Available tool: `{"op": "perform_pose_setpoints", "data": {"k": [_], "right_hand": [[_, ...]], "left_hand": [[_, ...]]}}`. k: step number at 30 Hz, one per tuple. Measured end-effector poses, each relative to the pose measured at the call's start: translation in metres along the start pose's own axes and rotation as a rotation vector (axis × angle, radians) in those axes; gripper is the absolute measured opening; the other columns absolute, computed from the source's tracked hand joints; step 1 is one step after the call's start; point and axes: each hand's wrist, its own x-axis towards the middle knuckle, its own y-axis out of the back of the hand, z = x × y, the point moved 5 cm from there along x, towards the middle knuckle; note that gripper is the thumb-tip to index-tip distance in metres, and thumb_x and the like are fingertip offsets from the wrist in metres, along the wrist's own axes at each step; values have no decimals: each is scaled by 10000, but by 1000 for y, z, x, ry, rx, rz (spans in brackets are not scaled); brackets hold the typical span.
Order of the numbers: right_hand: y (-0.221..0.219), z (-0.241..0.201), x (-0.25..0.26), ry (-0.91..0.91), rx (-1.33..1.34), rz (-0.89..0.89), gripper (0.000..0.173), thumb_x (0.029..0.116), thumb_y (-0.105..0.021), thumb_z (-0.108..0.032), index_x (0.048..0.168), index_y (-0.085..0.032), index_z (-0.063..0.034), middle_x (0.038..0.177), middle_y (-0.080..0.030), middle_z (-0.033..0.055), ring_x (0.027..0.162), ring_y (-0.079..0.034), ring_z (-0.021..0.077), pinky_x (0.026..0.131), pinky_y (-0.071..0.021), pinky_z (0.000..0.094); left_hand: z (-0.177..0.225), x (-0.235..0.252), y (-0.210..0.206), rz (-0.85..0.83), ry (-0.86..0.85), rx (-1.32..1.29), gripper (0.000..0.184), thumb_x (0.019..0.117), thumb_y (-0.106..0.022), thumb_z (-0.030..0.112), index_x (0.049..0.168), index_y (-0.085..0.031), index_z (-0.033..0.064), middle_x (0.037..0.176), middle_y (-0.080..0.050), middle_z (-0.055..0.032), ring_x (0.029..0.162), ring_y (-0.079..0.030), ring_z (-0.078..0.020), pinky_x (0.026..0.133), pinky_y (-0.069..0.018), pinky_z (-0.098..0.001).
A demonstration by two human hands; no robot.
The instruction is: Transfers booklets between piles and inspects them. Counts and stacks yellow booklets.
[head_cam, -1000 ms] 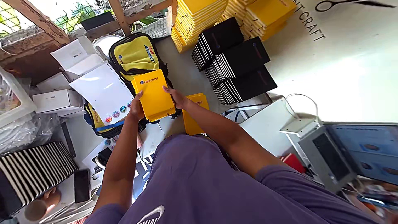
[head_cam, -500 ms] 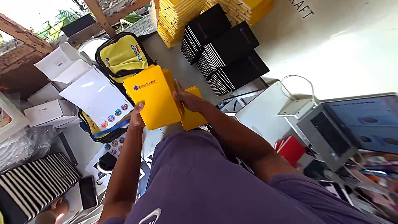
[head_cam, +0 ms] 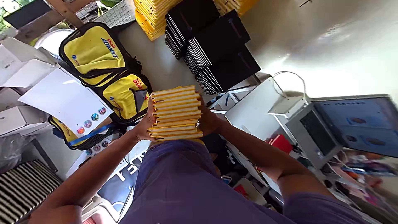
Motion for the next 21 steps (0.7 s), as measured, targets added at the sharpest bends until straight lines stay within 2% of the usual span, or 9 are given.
{"op": "perform_pose_setpoints", "data": {"k": [2,3,5,7,9,13,16,19,21], "right_hand": [[-3,8,-3,-27,19,-16,1495,597,-852,-643,1620,13,20,1619,-317,269,1520,-334,291,1259,-283,482],[-2,10,-4,-42,17,-38,1493,597,-858,-630,1624,18,10,1658,-235,269,1545,-280,313,1264,-271,490],[-2,10,-10,-65,3,-77,1502,598,-878,-598,1634,30,0,1702,-59,268,1570,-187,364,1266,-238,524],[0,9,-16,-78,-12,-98,1541,571,-884,-636,1633,41,-11,1712,1,249,1574,-161,374,1262,-233,544],[1,6,-20,-68,-24,-115,1577,567,-860,-697,1626,64,18,1712,25,255,1586,-114,377,1280,-185,557],[-5,7,-21,6,-16,-97,1502,641,-771,-756,1618,16,70,1684,40,331,1577,-76,449,1266,-154,616],[-10,8,-18,16,-23,-63,1476,659,-754,-772,1626,0,50,1685,69,324,1582,-48,443,1272,-144,620],[-11,6,-22,7,-54,-50,1544,637,-750,-810,1611,58,74,1685,59,327,1585,-51,437,1283,-125,609],[-9,6,-24,1,-88,-63,1549,635,-746,-814,1608,61,82,1684,26,333,1582,-65,444,1274,-117,627]], "left_hand": [[3,-3,-2,40,98,-67,1272,728,-881,535,1629,-106,80,1417,-607,60,1280,-559,41,1117,-468,-231],[5,-4,-2,36,126,-64,1307,731,-869,550,1632,-55,68,1441,-581,55,1297,-538,47,1128,-451,-223],[7,-6,-3,12,138,-28,1400,679,-897,555,1634,2,63,1484,-543,20,1338,-510,23,1154,-428,-242],[11,-6,-4,-29,121,98,1478,623,-917,532,1632,50,50,1533,-496,-23,1393,-459,2,1206,-364,-258],[15,-5,-4,-55,125,307,1503,582,-915,489,1629,60,31,1556,-468,-80,1428,-433,-36,1234,-325,-305],[17,0,-17,0,205,389,1313,600,-917,407,1602,-170,6,1412,-603,-49,1315,-540,-16,1166,-419,-299],[15,-4,-20,58,222,356,1068,655,-902,409,1495,-397,-13,1318,-662,-32,1246,-585,-5,1124,-454,-276],[17,-7,-22,71,166,373,1118,652,-904,477,1508,-386,-23,1367,-639,-59,1285,-564,-24,1152,-426,-293],[15,-8,-22,98,131,336,1264,622,-923,488,1559,-261,-43,1430,-594,-86,1333,-537,-44,1182,-404,-297]]}}
